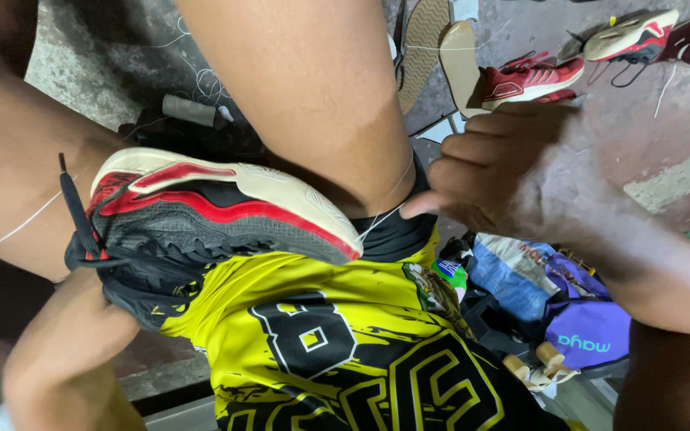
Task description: The person is sewing the sole of a sneaker using a needle and thread while holding the shoe between their legs.
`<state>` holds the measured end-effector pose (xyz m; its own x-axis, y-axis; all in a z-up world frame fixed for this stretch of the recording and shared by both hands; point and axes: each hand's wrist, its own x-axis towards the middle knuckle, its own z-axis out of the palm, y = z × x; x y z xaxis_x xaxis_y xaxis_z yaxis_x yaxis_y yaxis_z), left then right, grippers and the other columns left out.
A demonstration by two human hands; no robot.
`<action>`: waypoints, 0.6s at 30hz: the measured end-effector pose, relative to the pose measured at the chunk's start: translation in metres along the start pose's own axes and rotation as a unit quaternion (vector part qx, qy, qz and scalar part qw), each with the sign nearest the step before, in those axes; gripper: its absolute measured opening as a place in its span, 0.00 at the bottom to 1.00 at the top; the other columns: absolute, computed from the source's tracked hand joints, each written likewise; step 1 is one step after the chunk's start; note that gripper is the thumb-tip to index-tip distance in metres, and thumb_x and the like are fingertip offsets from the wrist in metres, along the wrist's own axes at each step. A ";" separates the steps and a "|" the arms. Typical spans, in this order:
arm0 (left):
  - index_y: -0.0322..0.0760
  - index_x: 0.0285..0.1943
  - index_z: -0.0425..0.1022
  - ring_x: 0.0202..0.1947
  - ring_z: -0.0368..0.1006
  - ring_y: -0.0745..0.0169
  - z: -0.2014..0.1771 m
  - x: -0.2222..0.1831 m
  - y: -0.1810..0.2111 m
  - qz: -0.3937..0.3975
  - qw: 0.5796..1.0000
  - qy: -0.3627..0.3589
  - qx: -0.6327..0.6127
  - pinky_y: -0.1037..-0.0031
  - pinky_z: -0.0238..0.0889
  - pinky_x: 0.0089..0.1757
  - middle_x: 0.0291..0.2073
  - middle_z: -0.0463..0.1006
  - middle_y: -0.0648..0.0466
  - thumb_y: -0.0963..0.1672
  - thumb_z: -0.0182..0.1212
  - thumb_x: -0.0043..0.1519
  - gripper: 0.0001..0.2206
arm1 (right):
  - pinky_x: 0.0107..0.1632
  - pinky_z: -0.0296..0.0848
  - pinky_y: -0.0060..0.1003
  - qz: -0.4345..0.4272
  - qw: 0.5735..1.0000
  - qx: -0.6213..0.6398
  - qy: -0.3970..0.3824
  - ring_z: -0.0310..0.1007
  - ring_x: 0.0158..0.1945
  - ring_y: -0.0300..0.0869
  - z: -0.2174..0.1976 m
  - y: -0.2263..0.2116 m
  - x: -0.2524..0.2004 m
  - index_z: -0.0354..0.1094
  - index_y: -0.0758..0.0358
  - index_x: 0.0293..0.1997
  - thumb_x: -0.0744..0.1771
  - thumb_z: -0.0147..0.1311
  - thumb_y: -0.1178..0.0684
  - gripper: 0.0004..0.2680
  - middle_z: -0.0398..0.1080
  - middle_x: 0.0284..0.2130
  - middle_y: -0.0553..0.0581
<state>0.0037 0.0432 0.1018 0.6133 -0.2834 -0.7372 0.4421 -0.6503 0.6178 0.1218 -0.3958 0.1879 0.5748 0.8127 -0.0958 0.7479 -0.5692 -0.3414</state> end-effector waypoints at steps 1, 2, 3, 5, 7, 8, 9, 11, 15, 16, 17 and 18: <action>0.28 0.54 0.78 0.50 0.77 0.56 -0.004 -0.010 0.002 0.059 0.997 0.011 0.050 0.69 0.67 0.50 0.50 0.81 0.45 0.41 0.57 0.60 0.14 | 0.26 0.61 0.41 -0.002 1.000 0.010 0.000 0.63 0.23 0.44 0.002 0.000 -0.001 0.59 0.56 0.19 0.63 0.64 0.38 0.18 0.58 0.18 0.50; 0.28 0.54 0.78 0.50 0.77 0.56 -0.012 -0.020 0.004 0.124 0.987 0.022 0.104 0.69 0.67 0.50 0.50 0.81 0.45 0.41 0.57 0.60 0.14 | 0.26 0.60 0.42 -0.004 1.000 0.020 0.001 0.63 0.23 0.45 0.005 -0.001 -0.002 0.59 0.57 0.19 0.62 0.65 0.38 0.19 0.59 0.17 0.50; 0.29 0.56 0.77 0.52 0.76 0.53 -0.018 -0.030 0.005 0.191 0.971 0.038 0.138 0.69 0.65 0.52 0.53 0.80 0.42 0.42 0.57 0.61 0.16 | 0.27 0.61 0.42 0.002 1.000 0.029 0.001 0.63 0.23 0.45 0.006 -0.002 -0.004 0.59 0.57 0.19 0.63 0.65 0.38 0.19 0.59 0.18 0.50; 0.32 0.60 0.76 0.46 0.75 0.60 -0.002 -0.044 0.016 0.089 0.985 0.142 -0.030 0.77 0.67 0.50 0.46 0.78 0.45 0.42 0.54 0.71 0.12 | 0.28 0.62 0.42 0.008 0.999 0.043 0.004 0.64 0.24 0.45 0.009 -0.001 -0.006 0.59 0.57 0.20 0.64 0.66 0.38 0.19 0.59 0.18 0.50; 0.33 0.62 0.76 0.37 0.71 0.62 0.002 -0.042 0.036 -0.010 0.971 0.215 -0.103 0.78 0.64 0.44 0.38 0.75 0.45 0.43 0.54 0.74 0.12 | 0.28 0.62 0.42 0.014 0.998 0.052 0.014 0.64 0.24 0.45 0.013 -0.002 -0.006 0.59 0.57 0.20 0.63 0.66 0.38 0.19 0.59 0.18 0.50; 0.33 0.61 0.77 0.30 0.68 0.60 0.001 -0.040 0.053 -0.058 0.966 0.235 -0.091 0.76 0.61 0.38 0.33 0.74 0.44 0.43 0.56 0.72 0.12 | 0.28 0.63 0.42 0.016 0.998 0.055 0.018 0.64 0.24 0.45 0.014 -0.003 -0.006 0.60 0.57 0.20 0.63 0.66 0.38 0.19 0.59 0.18 0.50; 0.35 0.59 0.78 0.31 0.68 0.61 0.005 -0.044 0.075 -0.011 0.967 0.252 -0.031 0.76 0.62 0.37 0.34 0.74 0.45 0.43 0.59 0.71 0.10 | 0.29 0.62 0.42 0.015 0.998 0.064 0.019 0.64 0.25 0.46 0.014 -0.003 -0.006 0.60 0.57 0.20 0.62 0.66 0.38 0.19 0.60 0.18 0.50; 0.39 0.54 0.79 0.32 0.70 0.64 0.017 -0.044 0.127 0.112 0.955 0.263 0.074 0.76 0.64 0.35 0.37 0.75 0.49 0.42 0.67 0.67 0.09 | 0.29 0.62 0.43 0.014 0.997 0.079 0.023 0.65 0.25 0.47 0.015 -0.003 -0.007 0.60 0.58 0.21 0.62 0.65 0.38 0.18 0.60 0.19 0.51; 0.33 0.49 0.79 0.34 0.75 0.62 0.040 0.002 0.190 0.317 0.922 0.190 0.113 0.74 0.71 0.33 0.42 0.74 0.50 0.46 0.74 0.56 0.16 | 0.29 0.63 0.43 0.025 0.995 0.094 0.016 0.65 0.25 0.47 0.019 -0.006 -0.007 0.59 0.60 0.22 0.63 0.65 0.37 0.19 0.60 0.20 0.53; 0.34 0.49 0.79 0.35 0.75 0.62 0.044 0.009 0.198 0.330 0.920 0.186 0.103 0.73 0.72 0.33 0.42 0.74 0.51 0.46 0.74 0.55 0.17 | 0.29 0.63 0.43 0.028 0.994 0.104 0.011 0.65 0.25 0.46 0.019 -0.009 -0.006 0.60 0.60 0.22 0.63 0.65 0.38 0.19 0.60 0.21 0.52; 0.34 0.49 0.79 0.35 0.75 0.62 0.049 0.015 0.203 0.347 0.916 0.180 0.091 0.72 0.72 0.34 0.42 0.73 0.51 0.46 0.74 0.55 0.17 | 0.29 0.63 0.43 0.034 0.993 0.112 0.006 0.66 0.25 0.46 0.020 -0.010 -0.007 0.61 0.60 0.23 0.63 0.64 0.38 0.18 0.60 0.21 0.52; 0.35 0.49 0.79 0.36 0.76 0.61 0.051 0.019 0.205 0.363 0.912 0.173 0.080 0.72 0.72 0.34 0.42 0.72 0.51 0.46 0.74 0.54 0.17 | 0.29 0.63 0.43 0.031 0.992 0.121 0.013 0.66 0.26 0.46 0.021 -0.012 -0.006 0.61 0.60 0.24 0.63 0.64 0.38 0.18 0.61 0.22 0.53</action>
<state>0.0723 -0.1317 0.2002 0.8887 -0.4585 -0.0020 -0.2469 -0.4823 0.8405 0.1024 -0.3912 0.1728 0.6282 0.7715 -0.1011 0.6108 -0.5694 -0.5501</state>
